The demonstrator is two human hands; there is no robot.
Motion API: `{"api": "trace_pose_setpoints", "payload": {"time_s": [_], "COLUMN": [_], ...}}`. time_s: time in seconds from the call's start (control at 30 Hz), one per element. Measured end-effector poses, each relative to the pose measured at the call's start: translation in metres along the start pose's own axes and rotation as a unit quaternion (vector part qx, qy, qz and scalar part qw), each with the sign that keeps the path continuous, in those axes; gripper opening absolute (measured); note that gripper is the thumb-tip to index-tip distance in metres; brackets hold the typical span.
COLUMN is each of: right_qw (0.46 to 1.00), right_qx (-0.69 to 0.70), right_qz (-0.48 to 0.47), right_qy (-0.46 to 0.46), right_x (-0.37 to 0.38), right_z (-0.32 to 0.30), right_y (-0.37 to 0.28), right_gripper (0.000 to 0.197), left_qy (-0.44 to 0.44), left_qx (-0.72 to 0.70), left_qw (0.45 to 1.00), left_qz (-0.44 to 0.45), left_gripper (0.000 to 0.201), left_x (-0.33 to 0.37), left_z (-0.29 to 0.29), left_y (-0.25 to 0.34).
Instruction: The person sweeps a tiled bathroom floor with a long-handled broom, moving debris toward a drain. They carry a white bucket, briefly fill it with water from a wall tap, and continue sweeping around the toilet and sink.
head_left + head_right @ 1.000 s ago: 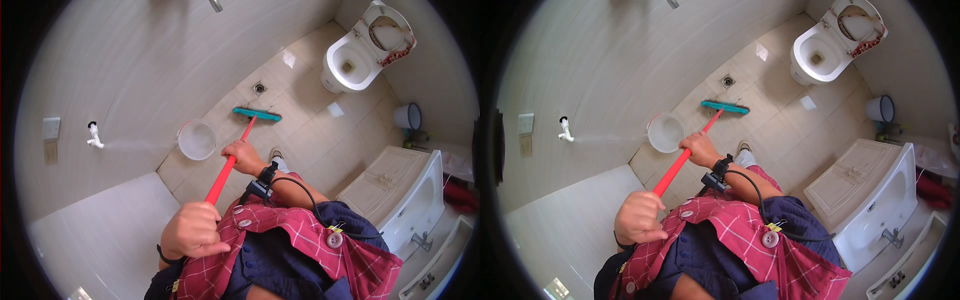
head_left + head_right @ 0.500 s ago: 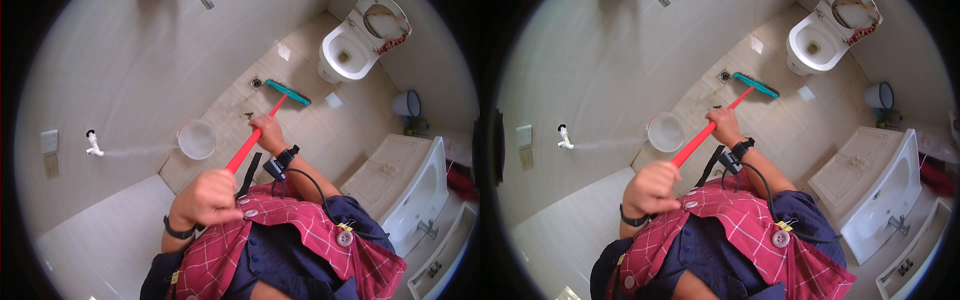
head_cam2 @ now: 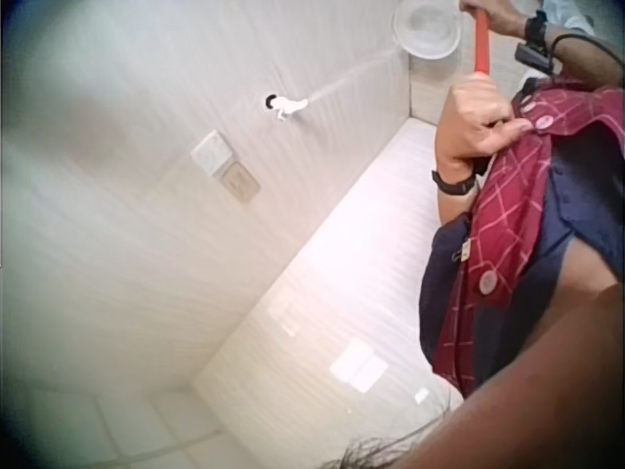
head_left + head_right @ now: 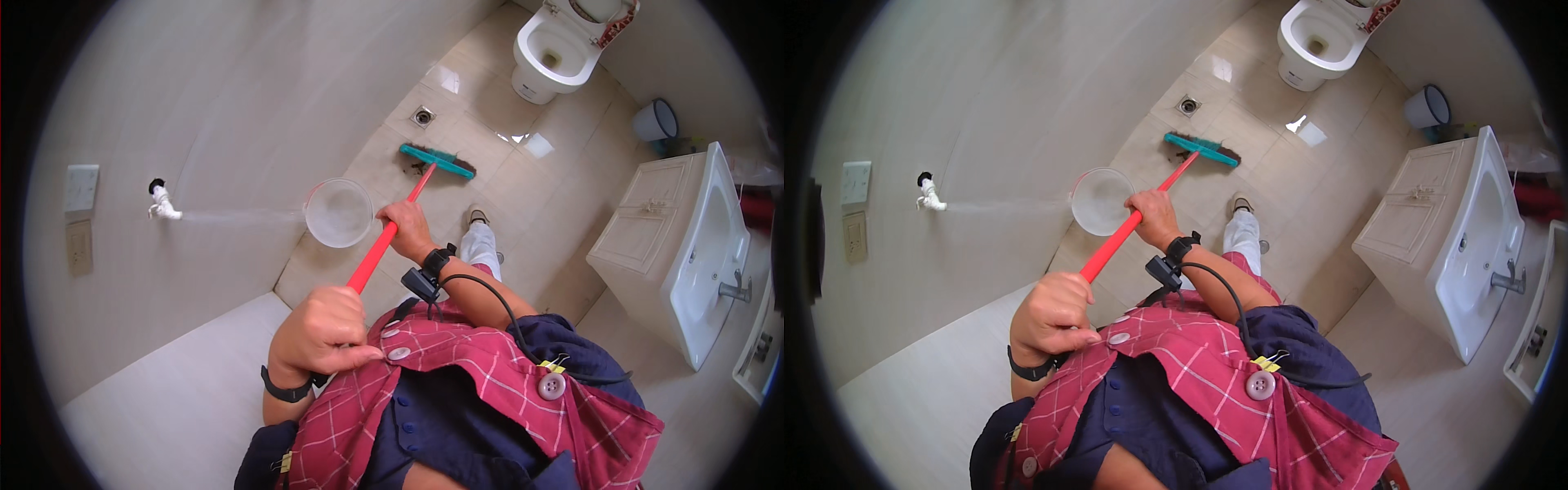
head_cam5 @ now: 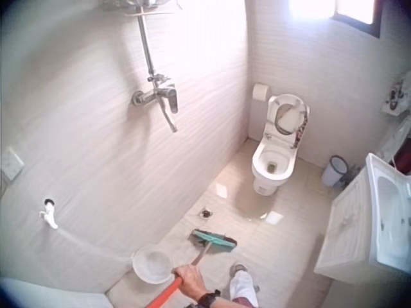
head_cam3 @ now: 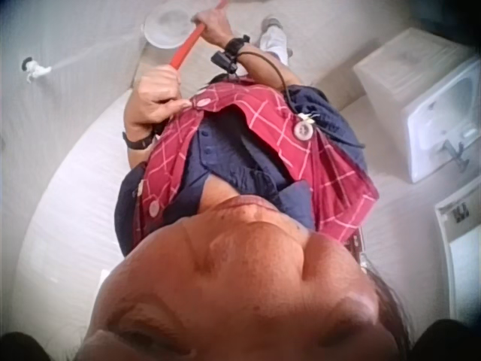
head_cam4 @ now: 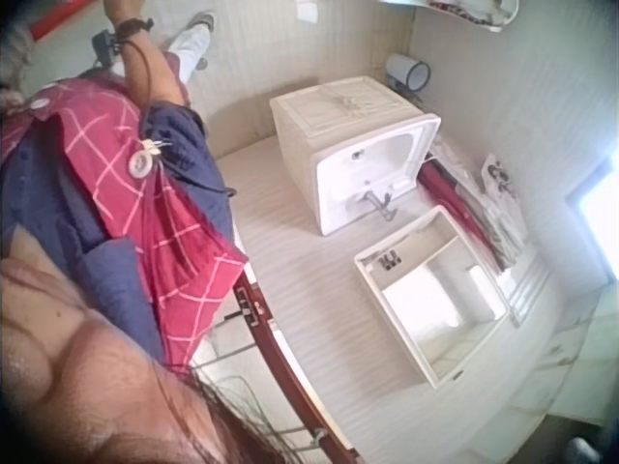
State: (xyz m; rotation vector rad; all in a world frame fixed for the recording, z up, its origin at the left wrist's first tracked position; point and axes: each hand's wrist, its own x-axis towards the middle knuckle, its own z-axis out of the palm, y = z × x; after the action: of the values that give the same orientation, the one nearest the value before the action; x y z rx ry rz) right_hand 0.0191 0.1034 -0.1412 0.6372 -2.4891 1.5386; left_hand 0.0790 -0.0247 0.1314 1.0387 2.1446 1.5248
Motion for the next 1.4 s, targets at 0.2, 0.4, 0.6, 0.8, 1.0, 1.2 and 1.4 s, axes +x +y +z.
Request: {"api": "trace_pose_setpoints", "payload": {"time_s": [0.2, 0.4, 0.6, 0.8, 1.0, 1.2, 1.4], "right_qw": [0.996, 0.986, 0.977, 0.977, 0.985, 0.982, 0.979], "right_qx": [-0.004, -0.019, 0.011, 0.003, -0.029, -0.026, -0.011], "right_qz": [-0.058, -0.101, -0.104, -0.095, -0.080, -0.100, -0.137], "right_qy": [-0.070, -0.130, -0.188, -0.192, -0.150, -0.159, -0.149], "right_x": [-0.006, -0.009, -0.024, -0.032, -0.012, 0.002, 0.007], "right_z": [-0.008, -0.020, -0.007, -0.002, -0.015, -0.053, -0.085], "right_y": [-0.038, -0.084, -0.094, -0.072, -0.047, -0.034, -0.064], "right_gripper": [0.014, 0.017, 0.012, 0.015, 0.015, 0.016, 0.015], "left_qy": [0.000, 0.016, 0.030, 0.080, 0.091, 0.098, 0.086], "left_qx": [0.048, 0.045, 0.031, 0.023, 0.055, 0.032, 0.046], "left_qw": [0.997, 0.993, 0.996, 0.996, 0.994, 0.995, 0.992], "left_qz": [0.057, 0.106, 0.076, 0.007, -0.016, -0.010, 0.077], "left_gripper": [0.034, 0.036, 0.032, 0.033, 0.031, 0.030, 0.030], "left_x": [-0.027, -0.057, -0.066, -0.048, -0.026, -0.007, 0.001], "left_z": [0.005, -0.003, -0.004, 0.007, 0.008, 0.025, 0.012], "left_y": [0.033, 0.070, 0.077, 0.066, 0.058, 0.061, 0.088]}}
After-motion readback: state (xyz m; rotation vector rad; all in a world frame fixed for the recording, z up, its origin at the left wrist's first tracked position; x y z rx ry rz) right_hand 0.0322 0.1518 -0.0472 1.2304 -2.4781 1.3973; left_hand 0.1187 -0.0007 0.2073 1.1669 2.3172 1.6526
